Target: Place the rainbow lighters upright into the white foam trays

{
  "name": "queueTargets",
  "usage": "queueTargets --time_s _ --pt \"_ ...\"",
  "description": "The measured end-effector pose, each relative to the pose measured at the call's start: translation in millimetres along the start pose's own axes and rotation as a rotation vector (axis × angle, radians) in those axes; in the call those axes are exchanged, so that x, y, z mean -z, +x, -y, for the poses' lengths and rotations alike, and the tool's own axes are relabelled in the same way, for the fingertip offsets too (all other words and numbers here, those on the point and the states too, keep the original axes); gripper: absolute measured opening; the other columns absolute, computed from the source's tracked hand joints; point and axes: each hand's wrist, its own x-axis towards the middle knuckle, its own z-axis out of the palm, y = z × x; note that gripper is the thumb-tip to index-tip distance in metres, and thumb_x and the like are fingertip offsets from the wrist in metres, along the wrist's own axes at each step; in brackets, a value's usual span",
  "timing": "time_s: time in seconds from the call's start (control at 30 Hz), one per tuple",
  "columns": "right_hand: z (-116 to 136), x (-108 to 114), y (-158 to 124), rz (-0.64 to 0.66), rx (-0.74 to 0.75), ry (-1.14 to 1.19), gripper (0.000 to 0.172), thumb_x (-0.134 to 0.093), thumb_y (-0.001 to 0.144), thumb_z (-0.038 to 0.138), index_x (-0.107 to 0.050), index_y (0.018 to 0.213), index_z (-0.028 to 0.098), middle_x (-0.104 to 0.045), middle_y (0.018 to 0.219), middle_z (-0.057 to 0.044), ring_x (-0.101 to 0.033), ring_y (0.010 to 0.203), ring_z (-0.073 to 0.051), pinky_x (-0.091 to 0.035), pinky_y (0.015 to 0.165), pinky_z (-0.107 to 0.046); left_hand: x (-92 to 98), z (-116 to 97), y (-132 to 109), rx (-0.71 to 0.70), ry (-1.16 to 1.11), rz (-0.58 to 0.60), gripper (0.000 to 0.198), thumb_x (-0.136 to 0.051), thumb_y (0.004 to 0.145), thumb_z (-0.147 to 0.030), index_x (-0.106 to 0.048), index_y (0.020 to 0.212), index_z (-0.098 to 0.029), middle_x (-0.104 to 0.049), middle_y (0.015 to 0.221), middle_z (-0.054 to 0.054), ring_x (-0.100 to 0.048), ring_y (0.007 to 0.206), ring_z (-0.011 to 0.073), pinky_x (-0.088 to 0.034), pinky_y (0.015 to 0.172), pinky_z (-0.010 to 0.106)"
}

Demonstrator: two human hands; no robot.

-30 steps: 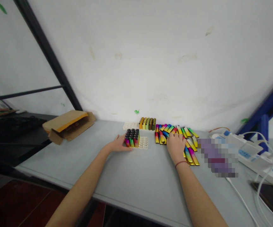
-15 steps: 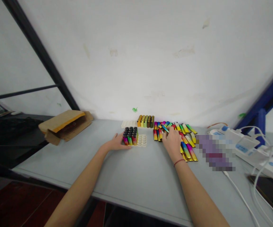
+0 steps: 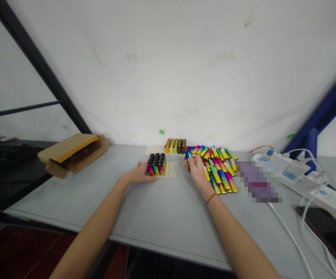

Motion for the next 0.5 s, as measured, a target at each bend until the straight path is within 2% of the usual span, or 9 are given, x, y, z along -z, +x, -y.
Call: queueTargets --time_s 0.07,0.13,0.2,0.27,0.37,0.43,0.5 --pt "3.4 -3.6 -2.7 0.045 -0.124 0.135 0.026 -0.052 0.075 0.040 -0.039 0.089 0.023 -0.061 0.075 0.002 -0.049 0.049 -0.011 -0.038 0.044 -0.025 -0.5 0.9 0.7 -0.007 -0.002 -0.006 0.094 -0.060 0.071 -0.065 -0.022 0.145 -0.021 -0.028 0.151 0.013 -0.023 0.138 0.0351 -0.006 0.109 0.061" --pt "4.7 -5.8 -4.8 0.053 -0.189 0.155 0.024 -0.053 0.074 0.038 -0.040 0.088 0.024 -0.057 0.071 0.005 -0.045 0.044 -0.010 -0.035 0.040 -0.023 -0.8 1.8 1.3 -0.009 -0.006 -0.006 0.093 -0.060 0.071 -0.066 -0.022 0.145 -0.022 -0.030 0.150 0.013 -0.025 0.137 0.0355 -0.006 0.108 0.063" --pt "4.0 -6.7 -6.7 0.078 -0.185 0.097 0.022 -0.054 0.076 0.041 -0.044 0.084 0.023 -0.050 0.063 0.006 -0.040 0.041 -0.009 -0.031 0.038 -0.023 -0.9 2.5 1.5 -0.009 -0.013 -0.004 0.093 -0.060 0.071 -0.066 -0.022 0.145 -0.023 -0.031 0.149 0.012 -0.026 0.137 0.0354 -0.006 0.108 0.063" --pt "3.3 -7.1 -8.8 0.127 -0.133 0.042 0.025 -0.055 0.078 0.046 -0.046 0.080 0.023 -0.046 0.061 0.006 -0.040 0.043 -0.009 -0.032 0.038 -0.023 -1.0 3.0 1.4 -0.007 -0.014 -0.002 0.093 -0.060 0.071 -0.066 -0.021 0.145 -0.024 -0.031 0.149 0.012 -0.026 0.137 0.0348 -0.006 0.108 0.063" --pt "6.1 -8.5 -13.0 0.179 -0.087 0.036 0.030 -0.053 0.080 0.053 -0.046 0.088 0.025 -0.048 0.062 0.006 -0.043 0.044 -0.009 -0.034 0.038 -0.022 -1.4 3.5 1.3 -0.009 -0.003 -0.008 0.093 -0.058 0.071 -0.067 -0.022 0.145 -0.024 -0.032 0.149 0.012 -0.026 0.137 0.0348 -0.006 0.109 0.062" --pt "9.9 -10.4 -15.6 0.183 -0.121 0.074 0.034 -0.054 0.080 0.056 -0.044 0.093 0.026 -0.043 0.057 0.008 -0.037 0.040 -0.009 -0.030 0.036 -0.020 -1.6 3.5 1.3 -0.012 0.004 -0.010 0.093 -0.058 0.071 -0.068 -0.022 0.145 -0.023 -0.033 0.148 0.011 -0.026 0.137 0.0352 -0.007 0.109 0.062" --pt "12.8 -12.3 -16.8 0.174 -0.195 0.111 0.037 -0.053 0.078 0.061 -0.045 0.087 0.026 -0.032 0.051 0.010 -0.028 0.036 -0.008 -0.023 0.033 -0.019 -1.8 3.5 1.4 -0.009 0.005 -0.007 0.094 -0.058 0.071 -0.068 -0.021 0.146 -0.023 -0.033 0.149 0.012 -0.026 0.137 0.0352 -0.007 0.109 0.062"
